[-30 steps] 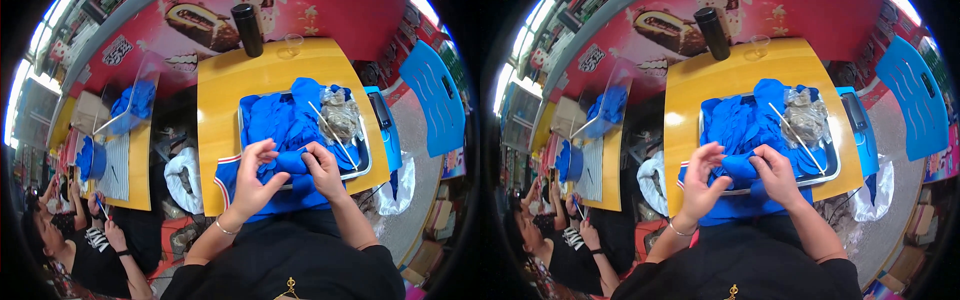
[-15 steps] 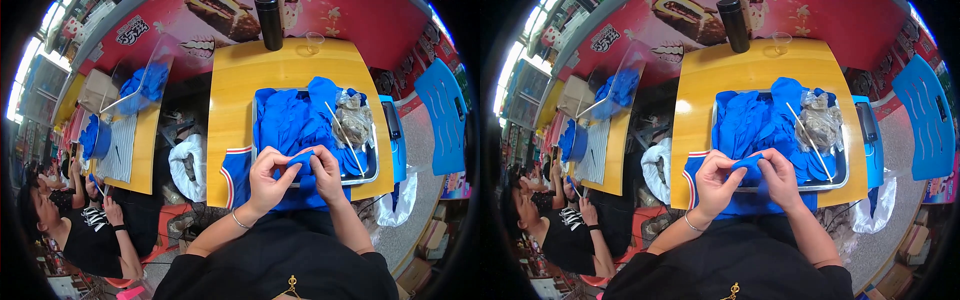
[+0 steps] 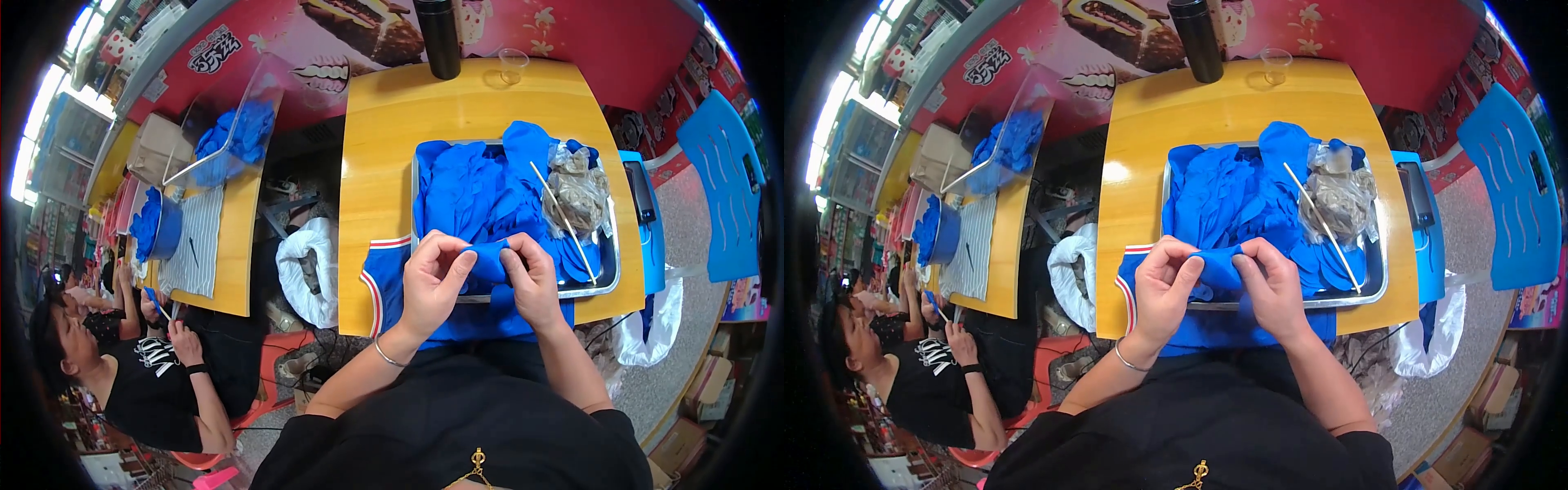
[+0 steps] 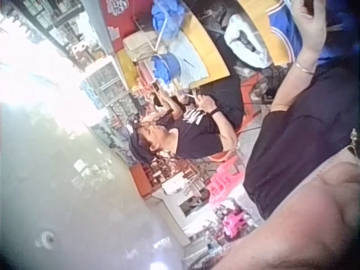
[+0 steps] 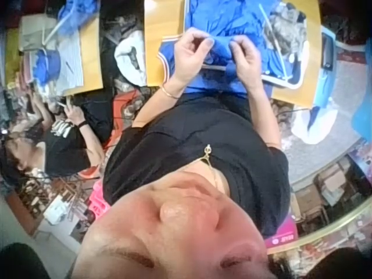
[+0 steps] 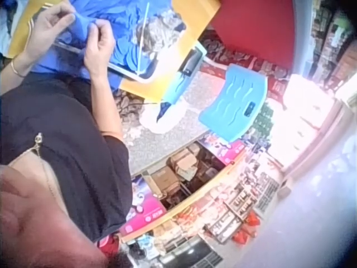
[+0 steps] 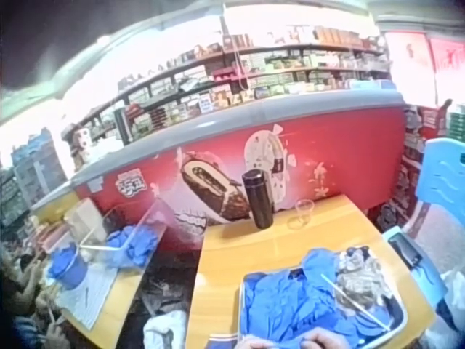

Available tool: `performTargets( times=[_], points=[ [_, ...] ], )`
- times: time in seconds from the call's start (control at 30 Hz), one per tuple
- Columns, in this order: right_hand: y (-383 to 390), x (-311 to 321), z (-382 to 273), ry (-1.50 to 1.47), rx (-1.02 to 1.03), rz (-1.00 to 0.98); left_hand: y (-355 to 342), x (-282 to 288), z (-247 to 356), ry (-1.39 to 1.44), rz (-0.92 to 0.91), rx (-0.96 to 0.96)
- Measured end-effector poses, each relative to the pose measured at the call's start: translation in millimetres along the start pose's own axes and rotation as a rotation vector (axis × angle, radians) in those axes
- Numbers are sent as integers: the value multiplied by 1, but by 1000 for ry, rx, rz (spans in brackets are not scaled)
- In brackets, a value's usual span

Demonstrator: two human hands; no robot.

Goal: Applying reinforcement strips and adhesive to blue leather pieces at a workshop table.

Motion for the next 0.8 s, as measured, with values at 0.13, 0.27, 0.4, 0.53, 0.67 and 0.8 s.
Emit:
performTargets(
  times=[0.13, 0.27, 0.4, 0.53, 0.67, 0.8],
  points=[
    [-1, -2, -7, 132, 91, -5, -1, -7, 4, -138, -54, -21],
    [-1, -2, -8, 247, 142, -6, -2, -3, -2, -208, -35, -6],
    [-4, -1, -11, 194, 34, -71, -3, 2, -7, -172, -6, -15],
    [-4, -1, -12, -47, 71, -17, -4, 4, -7, 1, 56, 23],
    [-4, 5, -14, -53, -53, -69, -7, 10, -12, 50, 47, 42],
    [-5, 10, -11, 6, -53, -48, -8, 8, -9, 90, -13, 102]
  ],
)
Point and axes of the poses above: each hand's wrist, its own y-axis away from the middle knuckle, its own x-axis out of the back of the hand, z = x × y, the point moved 3 cm from there along -y, towards the middle knuckle, and after that the axes turned 11 degrees about x, right-handed, at the moved point
